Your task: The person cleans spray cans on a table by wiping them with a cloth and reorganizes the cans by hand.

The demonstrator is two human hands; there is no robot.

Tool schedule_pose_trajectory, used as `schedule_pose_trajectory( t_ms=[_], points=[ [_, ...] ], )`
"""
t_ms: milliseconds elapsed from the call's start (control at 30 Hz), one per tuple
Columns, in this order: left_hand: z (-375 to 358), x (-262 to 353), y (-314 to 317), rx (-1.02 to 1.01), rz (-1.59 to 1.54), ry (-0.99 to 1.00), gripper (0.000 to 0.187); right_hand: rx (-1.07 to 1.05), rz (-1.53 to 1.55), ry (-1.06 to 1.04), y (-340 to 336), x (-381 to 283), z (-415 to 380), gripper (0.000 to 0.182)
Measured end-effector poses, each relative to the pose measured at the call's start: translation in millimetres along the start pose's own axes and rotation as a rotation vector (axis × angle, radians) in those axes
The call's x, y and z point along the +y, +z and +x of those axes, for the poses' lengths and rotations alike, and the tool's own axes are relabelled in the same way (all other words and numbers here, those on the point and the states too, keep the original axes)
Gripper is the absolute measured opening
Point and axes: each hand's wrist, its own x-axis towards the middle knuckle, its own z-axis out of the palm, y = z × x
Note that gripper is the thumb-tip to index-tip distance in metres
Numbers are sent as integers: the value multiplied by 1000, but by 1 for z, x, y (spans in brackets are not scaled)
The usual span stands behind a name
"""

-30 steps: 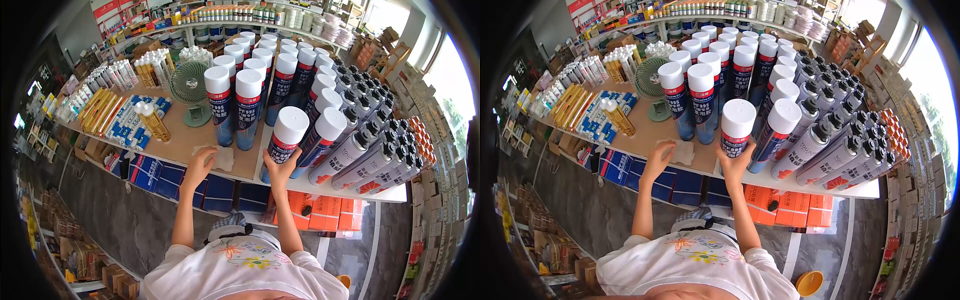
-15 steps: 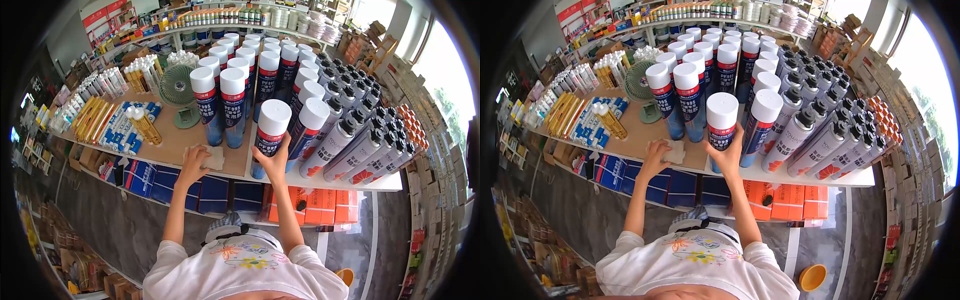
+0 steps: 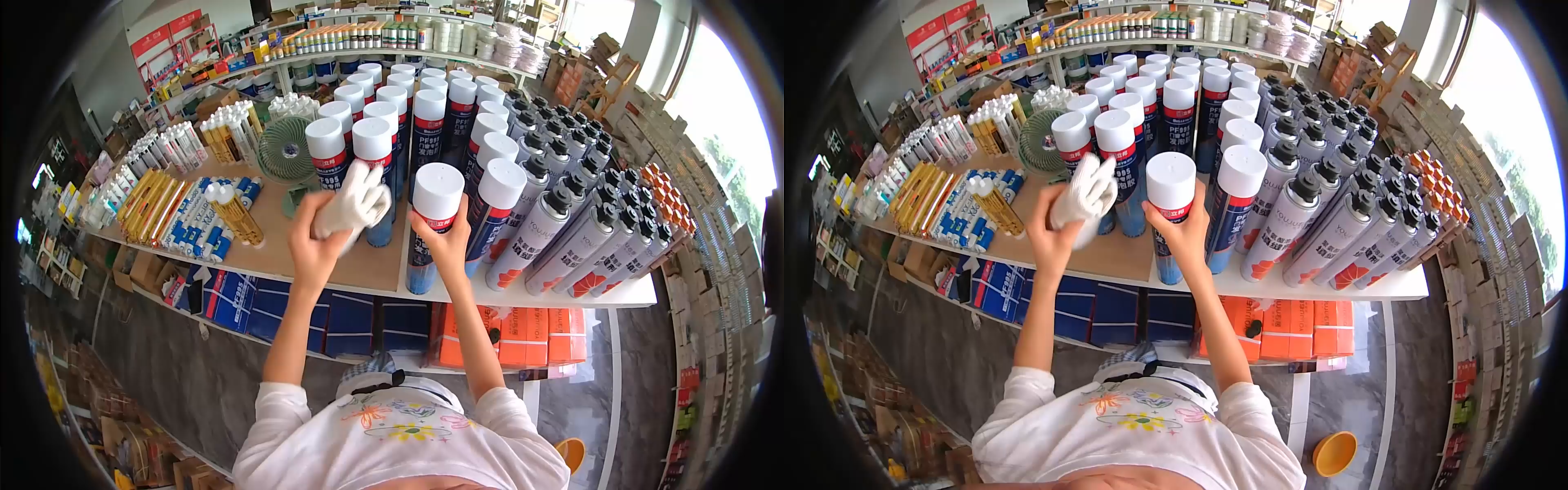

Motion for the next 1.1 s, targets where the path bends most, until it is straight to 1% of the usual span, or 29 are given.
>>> schedule_pose_trajectory(
  t_ms=[33,67,100,167,233,300,333,367,433,467,500,567,600,633,700,733,767,833,867,900,967,1000,1033,1100],
  points=[
    [24,25,5,-12,36,77,42,-5,-6,8,1,1,-2,58],
    [47,48,11,-12,168,175,42,4,-18,27,1,3,-3,63],
    [64,55,18,-40,259,246,44,14,-32,44,1,6,-3,69],
    [93,65,39,-70,336,409,45,36,-32,39,4,11,-4,69],
    [111,64,59,-213,320,469,42,50,-33,43,5,9,-4,69],
    [118,58,76,-412,246,399,35,65,-42,31,7,7,-3,69],
    [118,57,82,-520,248,349,38,73,-37,33,7,8,-3,69],
    [118,55,83,-523,244,350,38,82,-33,37,7,8,-4,70],
    [121,51,81,-599,171,334,36,84,-14,54,8,8,-4,70],
    [125,48,74,-742,198,304,51,80,10,70,8,8,-4,70],
    [124,48,69,-748,196,307,51,87,10,71,8,9,-4,70],
    [116,54,58,-822,297,407,76,77,-16,33,8,13,-5,76],
    [111,53,59,-892,368,349,95,89,-13,-18,9,15,-5,85],
    [105,51,63,-858,351,325,93,76,8,-39,8,17,-4,90],
    [99,50,68,-836,261,245,88,43,19,5,5,17,-4,87],
    [94,49,70,-769,233,229,80,43,14,7,5,19,-3,84],
    [91,47,71,-773,232,228,80,45,14,11,6,19,-4,84],
    [88,43,73,-723,154,211,73,67,-20,-8,6,13,-4,81],
    [86,44,74,-664,116,202,65,54,-7,20,5,15,-5,79],
    [84,43,74,-670,109,204,65,61,-13,21,5,18,-5,79],
    [80,38,75,-611,82,265,62,64,4,1,6,25,-6,77],
    [79,37,76,-569,34,297,54,63,9,11,7,28,-6,76],
    [77,33,78,-573,29,299,54,69,6,11,7,30,-7,76],
    [73,16,81,-490,-26,432,48,83,50,19,7,34,-8,56]
  ],
)
